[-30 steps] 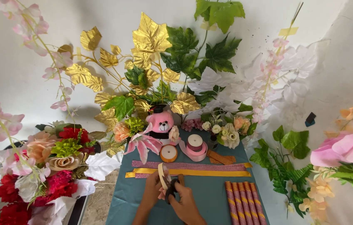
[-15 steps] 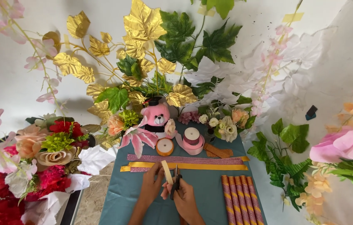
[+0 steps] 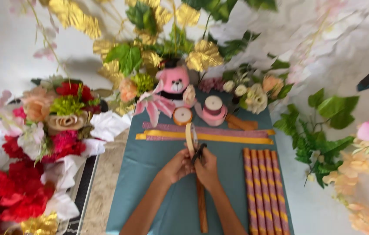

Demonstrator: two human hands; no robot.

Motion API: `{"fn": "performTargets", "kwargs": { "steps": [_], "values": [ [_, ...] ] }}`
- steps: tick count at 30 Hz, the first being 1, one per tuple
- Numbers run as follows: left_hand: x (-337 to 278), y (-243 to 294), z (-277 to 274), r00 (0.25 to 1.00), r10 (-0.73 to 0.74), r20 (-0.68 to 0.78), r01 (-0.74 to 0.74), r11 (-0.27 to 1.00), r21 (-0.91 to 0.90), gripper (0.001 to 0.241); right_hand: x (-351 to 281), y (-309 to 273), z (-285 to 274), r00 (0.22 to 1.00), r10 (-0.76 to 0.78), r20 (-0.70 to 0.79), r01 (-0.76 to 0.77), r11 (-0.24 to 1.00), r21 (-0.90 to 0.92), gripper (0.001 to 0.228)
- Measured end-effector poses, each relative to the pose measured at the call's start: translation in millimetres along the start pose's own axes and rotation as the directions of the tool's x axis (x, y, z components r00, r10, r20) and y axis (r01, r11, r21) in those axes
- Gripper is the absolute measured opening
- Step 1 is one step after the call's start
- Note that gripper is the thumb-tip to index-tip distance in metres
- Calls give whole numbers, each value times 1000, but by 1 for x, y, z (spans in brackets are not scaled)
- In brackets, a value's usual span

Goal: Decorating a wooden stick with ribbons using double-sided tape and scissors.

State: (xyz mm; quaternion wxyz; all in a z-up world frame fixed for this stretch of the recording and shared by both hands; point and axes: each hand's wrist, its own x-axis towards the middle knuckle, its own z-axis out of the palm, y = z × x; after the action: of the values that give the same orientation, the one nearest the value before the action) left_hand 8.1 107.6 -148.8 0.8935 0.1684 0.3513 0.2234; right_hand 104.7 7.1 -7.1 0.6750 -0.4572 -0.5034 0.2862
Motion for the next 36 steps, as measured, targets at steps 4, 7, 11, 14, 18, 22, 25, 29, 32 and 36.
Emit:
{"fn": "performTargets", "kwargs": {
  "steps": [4,7,11,14,18,22,25,29,32,36],
  "values": [
    [-38,15,28,998,10,57,-11,1000,13,32,-4,10,6,993,121,-20,-115,977,182,20],
    [-60,22,50,973,194,127,-221,944,246,22,-5,29,1,991,128,-37,-118,973,200,20],
    [-72,27,68,782,572,248,-578,516,631,33,-5,34,-5,992,126,-33,-116,970,215,19],
    [-74,31,65,628,722,289,-608,224,762,44,-3,24,-7,995,102,-16,-96,973,212,19],
    [-78,38,62,509,804,307,-554,33,832,32,-7,46,-11,993,121,7,-118,953,279,14],
    [-80,40,63,455,829,326,-514,-54,856,33,-6,38,-9,991,129,31,-133,946,296,14],
    [-86,39,71,340,853,395,-489,-199,849,34,-2,18,-6,987,157,46,-164,945,284,20],
    [-73,33,55,270,863,426,-451,-278,848,36,-7,24,-4,984,172,33,-174,934,312,19],
    [-67,32,51,268,864,426,-431,-288,855,38,-8,24,-8,977,198,80,-213,915,343,17],
    [-78,33,59,259,853,453,-431,-318,844,39,-17,47,-10,953,283,113,-303,854,424,12]
  ]
}}
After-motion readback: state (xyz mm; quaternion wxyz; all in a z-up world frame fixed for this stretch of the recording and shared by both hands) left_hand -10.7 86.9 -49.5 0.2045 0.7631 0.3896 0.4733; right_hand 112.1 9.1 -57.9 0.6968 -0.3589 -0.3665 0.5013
